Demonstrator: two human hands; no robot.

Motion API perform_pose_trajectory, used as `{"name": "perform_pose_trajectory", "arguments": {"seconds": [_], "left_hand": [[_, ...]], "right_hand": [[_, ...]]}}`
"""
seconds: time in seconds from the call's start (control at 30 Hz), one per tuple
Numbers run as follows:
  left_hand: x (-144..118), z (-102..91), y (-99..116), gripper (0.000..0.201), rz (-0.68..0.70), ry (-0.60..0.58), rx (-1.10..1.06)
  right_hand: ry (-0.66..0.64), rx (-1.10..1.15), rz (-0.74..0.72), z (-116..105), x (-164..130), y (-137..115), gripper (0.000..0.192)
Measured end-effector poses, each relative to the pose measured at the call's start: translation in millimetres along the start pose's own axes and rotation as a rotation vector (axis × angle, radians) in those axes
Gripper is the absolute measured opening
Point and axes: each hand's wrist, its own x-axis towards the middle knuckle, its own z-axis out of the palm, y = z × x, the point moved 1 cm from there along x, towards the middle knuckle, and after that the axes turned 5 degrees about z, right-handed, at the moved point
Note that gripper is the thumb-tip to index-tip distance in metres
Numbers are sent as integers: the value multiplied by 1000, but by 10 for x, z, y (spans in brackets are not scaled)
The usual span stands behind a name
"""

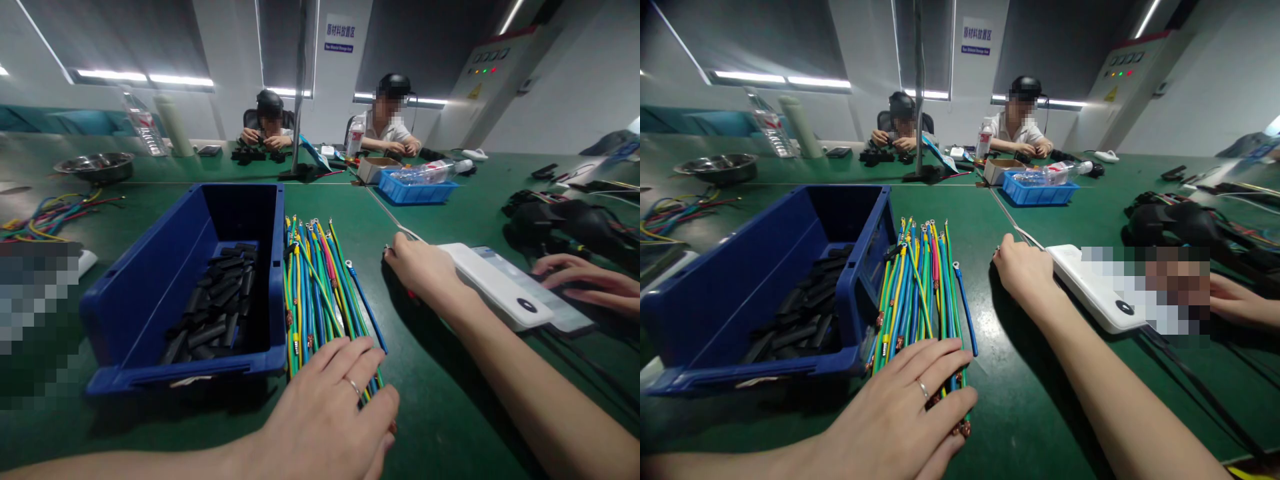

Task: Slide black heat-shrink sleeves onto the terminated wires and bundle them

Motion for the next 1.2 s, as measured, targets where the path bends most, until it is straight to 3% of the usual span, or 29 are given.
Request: {"name": "perform_pose_trajectory", "arguments": {"seconds": [0.3, 0.6, 0.73, 0.87, 1.07, 1.2], "left_hand": [[-16, 10, -9, 19, -20, -20, -29], [2, -13, 6, 20, -36, -65, -41], [3, -16, 9, 20, -31, -54, -36], [1, -21, 30, 19, -48, -72, -16], [-8, -48, 62, 20, -92, -88, -14], [-11, -74, 72, 20, -122, -109, -25]], "right_hand": [[84, 62, 113, 179, 234, 212, 36], [148, 162, 43, 195, 220, 199, 35], [277, 237, 13, 117, 161, 181, 37], [443, 365, -165, -121, -56, -116, 37], [388, 455, -790, -351, -378, -949, 26], [373, 460, -840, -285, -355, -1252, 18]]}}
